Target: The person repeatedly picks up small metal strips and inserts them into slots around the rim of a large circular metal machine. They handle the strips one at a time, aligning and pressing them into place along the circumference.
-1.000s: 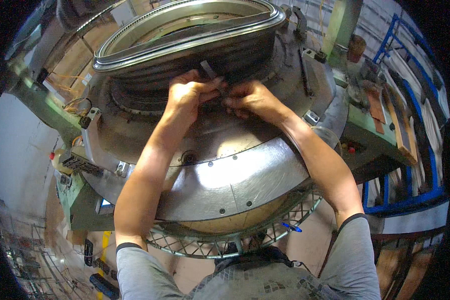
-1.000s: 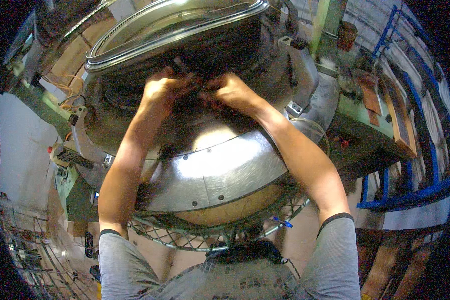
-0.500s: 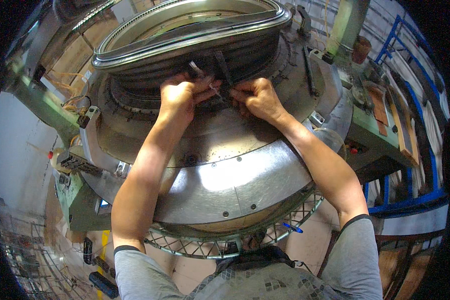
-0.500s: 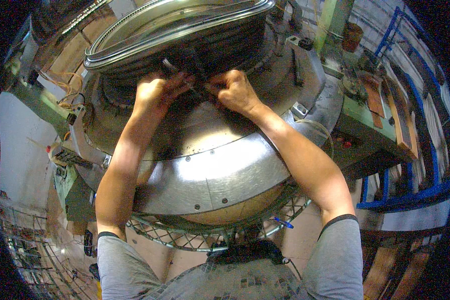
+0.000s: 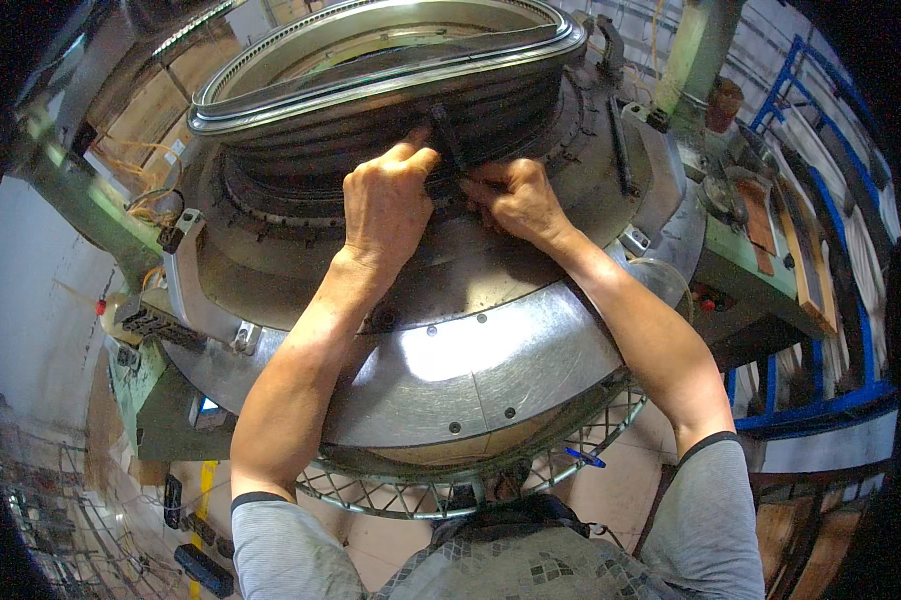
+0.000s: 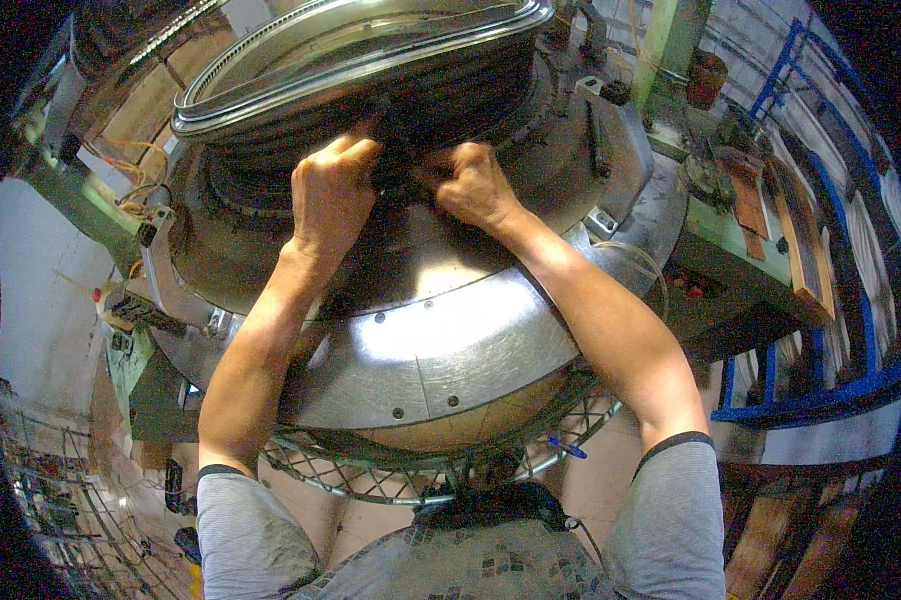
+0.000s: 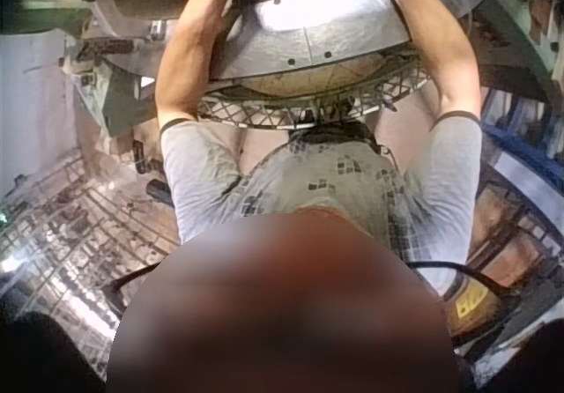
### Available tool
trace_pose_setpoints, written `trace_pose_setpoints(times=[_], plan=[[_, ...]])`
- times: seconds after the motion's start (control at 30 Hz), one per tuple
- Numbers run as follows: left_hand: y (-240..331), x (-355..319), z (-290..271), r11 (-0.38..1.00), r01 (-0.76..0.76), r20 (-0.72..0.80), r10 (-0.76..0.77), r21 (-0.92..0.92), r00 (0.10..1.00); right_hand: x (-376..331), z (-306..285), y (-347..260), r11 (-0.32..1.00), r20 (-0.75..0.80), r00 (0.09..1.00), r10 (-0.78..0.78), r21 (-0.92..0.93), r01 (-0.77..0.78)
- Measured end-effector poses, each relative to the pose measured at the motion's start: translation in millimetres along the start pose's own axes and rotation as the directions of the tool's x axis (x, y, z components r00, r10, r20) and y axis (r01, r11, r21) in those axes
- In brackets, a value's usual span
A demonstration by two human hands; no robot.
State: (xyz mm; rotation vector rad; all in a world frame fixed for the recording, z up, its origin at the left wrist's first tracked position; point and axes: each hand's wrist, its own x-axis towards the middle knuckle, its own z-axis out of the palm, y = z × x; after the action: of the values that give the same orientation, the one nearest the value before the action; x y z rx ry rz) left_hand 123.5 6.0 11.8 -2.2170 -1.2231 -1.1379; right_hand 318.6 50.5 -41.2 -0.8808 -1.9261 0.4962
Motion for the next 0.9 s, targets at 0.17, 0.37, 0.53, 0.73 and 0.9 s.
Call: trace_pose_setpoints(times=[0.17, 0.37, 0.53, 0.73, 0.9], plan=[[0.0, -0.9, 1.9, 1.0, 0.001, 0.019, -0.001, -0.001, 1.0, -1.2, -0.9, -3.0, 0.999, -0.01, 0.999, -0.032, -0.024, 0.032], [-1.7, -1.4, 1.8, 1.0, -0.019, 0.051, 0.017, 0.025, 0.999, -0.7, -1.0, -5.9, 0.999, 0.002, 1.0, 0.029, 0.014, -0.029], [-0.4, -1.3, 1.8, 1.0, -0.012, 0.037, 0.013, -0.005, 0.999, -0.8, -1.7, -5.2, 1.0, 0.009, 1.0, 0.003, -0.014, -0.003], [-1.4, -0.6, 1.7, 0.999, 0.021, 0.113, -0.025, 0.043, 0.993, -0.4, -0.8, -2.8, 1.0, 0.002, 1.0, -0.009, -0.018, 0.009], [-1.4, -0.9, 2.1, 0.999, 0.019, 0.115, -0.023, 0.037, 0.993, -0.5, -0.6, -2.0, 0.999, -0.012, 1.0, -0.026, -0.044, 0.026]])
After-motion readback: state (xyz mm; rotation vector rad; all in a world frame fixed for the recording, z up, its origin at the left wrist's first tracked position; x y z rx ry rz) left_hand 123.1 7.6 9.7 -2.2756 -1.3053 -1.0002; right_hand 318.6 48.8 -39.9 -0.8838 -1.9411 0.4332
